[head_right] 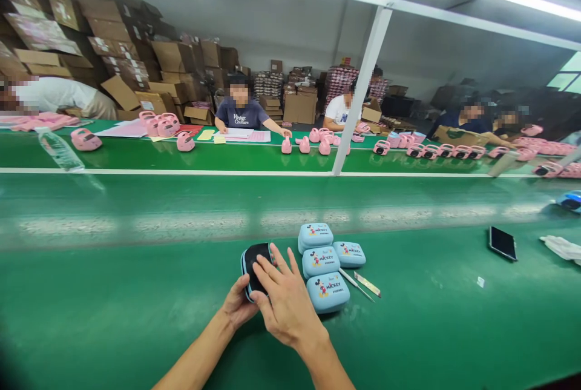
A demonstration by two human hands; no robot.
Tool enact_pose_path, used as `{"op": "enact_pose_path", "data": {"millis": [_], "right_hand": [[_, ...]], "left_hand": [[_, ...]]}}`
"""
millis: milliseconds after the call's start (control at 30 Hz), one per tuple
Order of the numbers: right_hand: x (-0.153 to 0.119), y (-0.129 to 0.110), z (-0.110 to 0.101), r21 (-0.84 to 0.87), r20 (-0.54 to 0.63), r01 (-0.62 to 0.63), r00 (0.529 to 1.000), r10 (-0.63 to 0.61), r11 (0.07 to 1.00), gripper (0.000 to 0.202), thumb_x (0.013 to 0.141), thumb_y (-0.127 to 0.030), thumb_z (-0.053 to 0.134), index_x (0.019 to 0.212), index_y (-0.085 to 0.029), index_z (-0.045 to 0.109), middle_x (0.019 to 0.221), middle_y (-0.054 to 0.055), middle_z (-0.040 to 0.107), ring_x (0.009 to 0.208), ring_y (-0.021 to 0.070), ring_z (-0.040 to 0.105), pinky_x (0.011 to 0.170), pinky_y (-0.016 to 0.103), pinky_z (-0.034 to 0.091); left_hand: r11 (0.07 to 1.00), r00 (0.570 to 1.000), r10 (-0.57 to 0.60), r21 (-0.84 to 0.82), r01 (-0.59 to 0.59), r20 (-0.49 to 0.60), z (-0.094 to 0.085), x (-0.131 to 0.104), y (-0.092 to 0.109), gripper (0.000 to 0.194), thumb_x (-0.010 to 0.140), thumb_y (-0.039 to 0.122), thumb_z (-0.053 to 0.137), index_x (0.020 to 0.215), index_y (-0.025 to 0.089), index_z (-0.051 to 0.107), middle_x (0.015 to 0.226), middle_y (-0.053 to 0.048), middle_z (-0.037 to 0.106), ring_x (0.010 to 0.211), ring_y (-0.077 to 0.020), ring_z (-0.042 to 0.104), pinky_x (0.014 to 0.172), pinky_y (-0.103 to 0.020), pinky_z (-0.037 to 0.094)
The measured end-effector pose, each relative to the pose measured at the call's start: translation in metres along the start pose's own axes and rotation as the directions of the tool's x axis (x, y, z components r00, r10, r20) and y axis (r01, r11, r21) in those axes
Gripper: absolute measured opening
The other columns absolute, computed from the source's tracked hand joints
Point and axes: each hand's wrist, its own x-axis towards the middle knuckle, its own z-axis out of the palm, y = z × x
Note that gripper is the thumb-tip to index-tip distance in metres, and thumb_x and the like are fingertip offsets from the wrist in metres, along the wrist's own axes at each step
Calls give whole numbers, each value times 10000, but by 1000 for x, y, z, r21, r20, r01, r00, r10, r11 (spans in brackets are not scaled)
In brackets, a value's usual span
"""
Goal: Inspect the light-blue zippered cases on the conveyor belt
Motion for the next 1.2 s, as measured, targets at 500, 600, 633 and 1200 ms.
{"op": "enact_pose_path", "data": {"millis": [500, 600, 633, 1200], "right_hand": [[-4, 10, -7, 104, -138, -10, 990, 24, 995, 441, 1016, -186, 393, 1446, -200, 486, 1492, 44, 499, 1487, 294, 237, 1198, 670, 213], [-12, 16, -9, 225, -283, -81, 948, 145, 971, 401, 1033, -207, 389, 1400, -244, 546, 1436, 47, 560, 1451, 291, 327, 1175, 636, 299], [-17, 17, -8, 274, -324, -109, 925, 198, 956, 384, 1037, -222, 397, 1378, -256, 570, 1409, 51, 584, 1425, 291, 376, 1156, 612, 349], [-95, -2, 95, 362, -256, -185, 922, 289, 913, 328, 1015, -281, 423, 1135, -272, 728, 1119, 107, 726, 1026, 285, 692, 909, 450, 616]], "left_hand": [[1000, 1000, -1, -29, 0, -17, -2, 2, -3, 282, 801, 255, 740, 1080, 210, 725, 1147, -29, 769, 1111, -171, 683, 1026, -322, 507], [1000, 999, 12, 21, -11, -46, 6, 3, 0, 369, 757, 345, 776, 1090, 203, 702, 1167, -42, 753, 1100, -208, 681, 1047, -391, 497], [996, 996, 24, 90, -17, -80, 9, 4, 3, 424, 739, 392, 781, 1107, 207, 685, 1179, -44, 742, 1096, -216, 678, 1053, -414, 493], [-636, 949, 178, 705, 313, -260, 45, 76, 90, 625, 481, 134, 736, 1092, 206, 624, 1158, -148, 672, 1123, -415, 589, 969, -538, 436]]}}
